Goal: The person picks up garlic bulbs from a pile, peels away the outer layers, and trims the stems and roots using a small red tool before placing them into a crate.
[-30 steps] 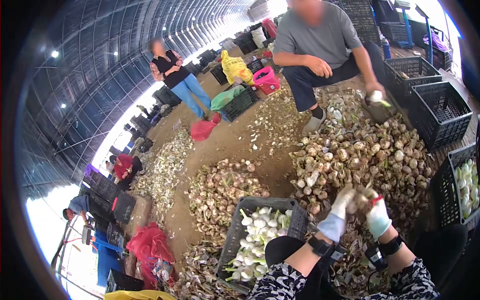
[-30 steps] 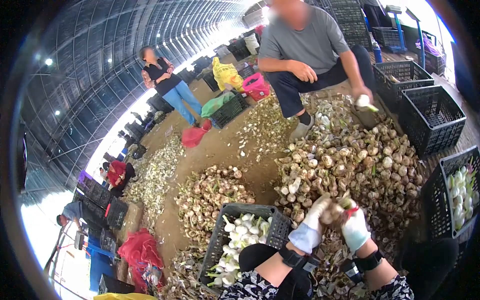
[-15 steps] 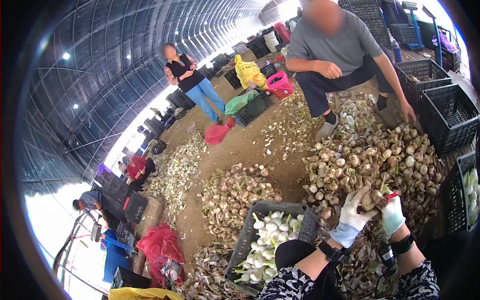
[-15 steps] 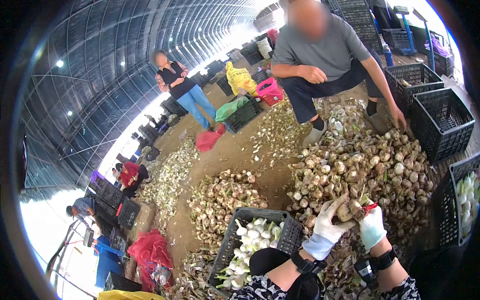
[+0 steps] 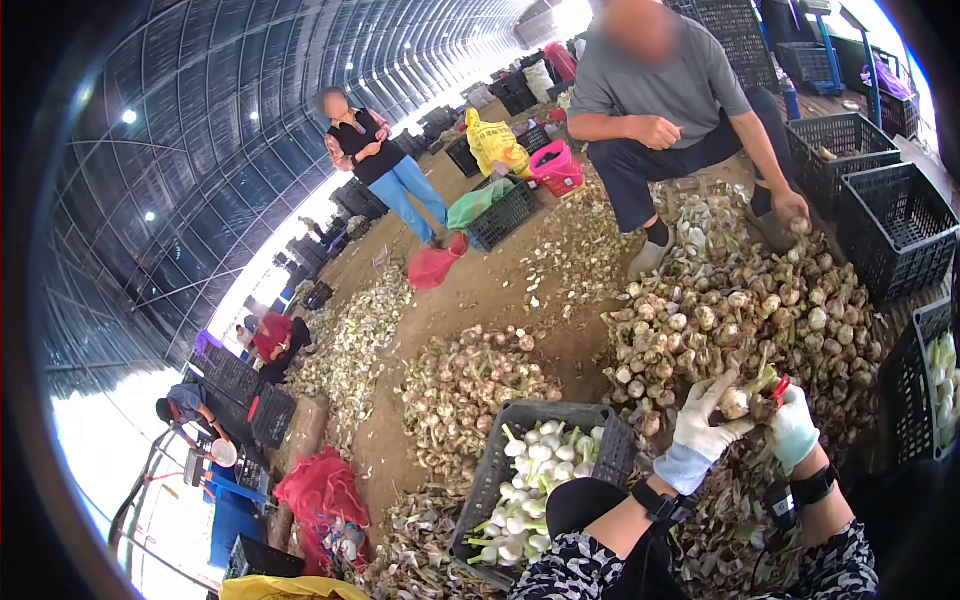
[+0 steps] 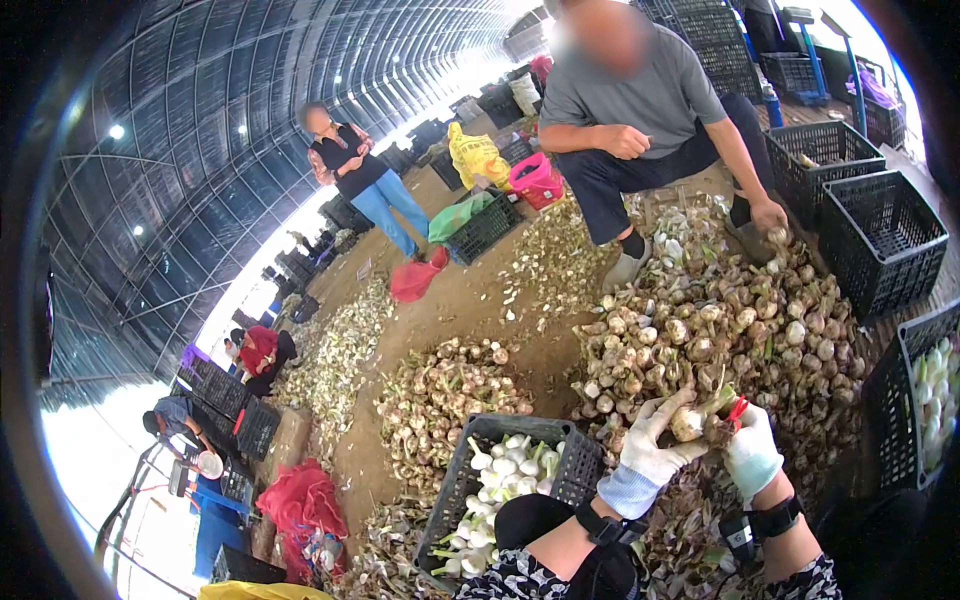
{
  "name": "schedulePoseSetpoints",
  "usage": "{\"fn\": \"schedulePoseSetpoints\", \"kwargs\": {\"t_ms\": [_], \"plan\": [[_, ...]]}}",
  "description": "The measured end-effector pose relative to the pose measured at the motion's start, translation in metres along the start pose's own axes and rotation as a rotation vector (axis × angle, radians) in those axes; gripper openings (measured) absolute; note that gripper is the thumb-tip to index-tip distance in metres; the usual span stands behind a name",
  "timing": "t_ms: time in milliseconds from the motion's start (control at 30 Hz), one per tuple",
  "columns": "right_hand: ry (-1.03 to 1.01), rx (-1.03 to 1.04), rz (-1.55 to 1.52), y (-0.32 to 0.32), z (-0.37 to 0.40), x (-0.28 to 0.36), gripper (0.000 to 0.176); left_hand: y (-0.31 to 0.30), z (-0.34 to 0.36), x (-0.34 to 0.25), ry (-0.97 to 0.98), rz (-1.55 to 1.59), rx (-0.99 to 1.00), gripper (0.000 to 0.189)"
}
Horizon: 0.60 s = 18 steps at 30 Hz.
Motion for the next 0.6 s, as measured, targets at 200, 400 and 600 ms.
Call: {"fn": "schedulePoseSetpoints", "kwargs": {"t_ms": [200,400,600], "plan": [[-0.058,-0.032,0.085,0.004,-0.005,0.006,0.019,-0.005,0.001,-0.011,0.049,-0.134,-0.037,0.073],[0.058,-0.069,0.050,0.006,-0.004,0.003,0.024,-0.011,0.003,-0.003,0.056,-0.094,-0.027,0.072],[-0.005,0.021,0.119,0.017,-0.002,0.019,0.018,-0.010,0.004,-0.002,0.064,-0.070,-0.016,0.069]]}}
Point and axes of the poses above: each hand's wrist, its own z-axis away from the middle knuckle, its own y-axis out of the palm, x = y × z, the point moved 6 cm from there along -z, towards the middle knuckle, and after that the axes turned 13 degrees about x, right-handed, at the moved point
